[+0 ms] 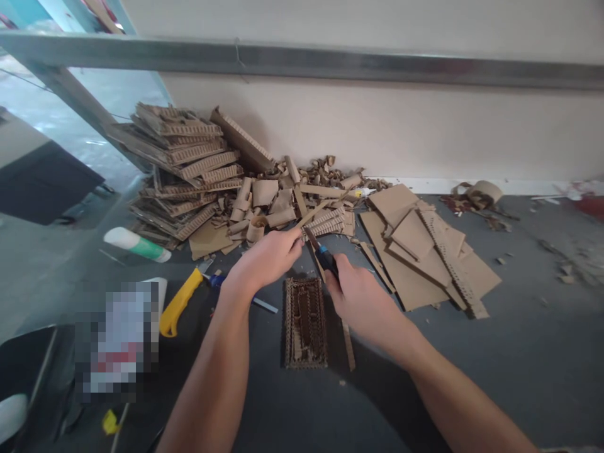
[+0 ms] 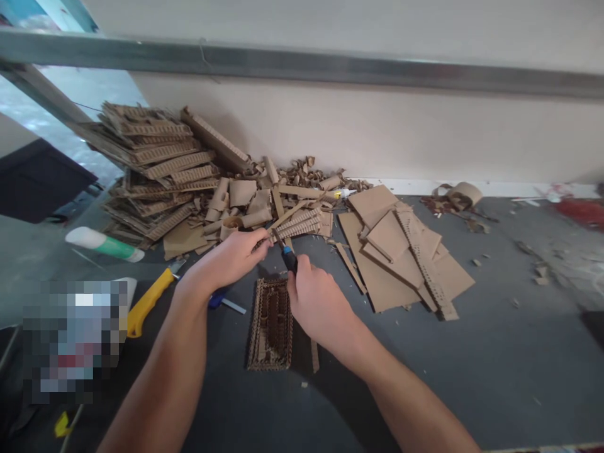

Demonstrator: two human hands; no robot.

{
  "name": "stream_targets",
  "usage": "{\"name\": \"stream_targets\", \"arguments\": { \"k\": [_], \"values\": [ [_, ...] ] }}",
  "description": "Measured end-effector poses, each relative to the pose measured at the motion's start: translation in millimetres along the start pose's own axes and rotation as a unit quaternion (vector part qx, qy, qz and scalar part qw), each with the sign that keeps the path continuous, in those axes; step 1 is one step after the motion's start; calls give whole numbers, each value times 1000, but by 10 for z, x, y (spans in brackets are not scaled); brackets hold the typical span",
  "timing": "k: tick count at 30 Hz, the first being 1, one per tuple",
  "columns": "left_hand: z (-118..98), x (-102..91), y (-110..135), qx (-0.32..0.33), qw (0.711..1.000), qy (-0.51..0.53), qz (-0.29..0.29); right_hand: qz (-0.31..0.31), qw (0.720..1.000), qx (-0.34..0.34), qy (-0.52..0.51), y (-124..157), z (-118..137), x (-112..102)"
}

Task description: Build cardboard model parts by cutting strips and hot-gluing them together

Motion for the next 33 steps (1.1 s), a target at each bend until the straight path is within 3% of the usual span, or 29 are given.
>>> {"name": "stream_targets", "arguments": {
  "k": [11, 18, 33],
  "values": [
    [4, -20, -44, 7, 999, 24, -48, -6, 1000, 7, -17, 1, -16, 3],
    [-57, -104, -39, 26, 995, -28, -88, -9, 1000, 7, -21, 5, -24, -17],
    [-106, -89, -28, -6, 993, -93, -77, 2, 1000, 10, 3, 14, -9, 8]
  ]
}}
Point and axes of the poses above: each hand's wrist, its own y-axis away from the middle knuckle, its own x-axis out of the palm, z = x × y, the point moved 10 cm from there along -y, towards the middle knuckle, and after that the axes turned 11 degrees about y, right-handed, at the moved point
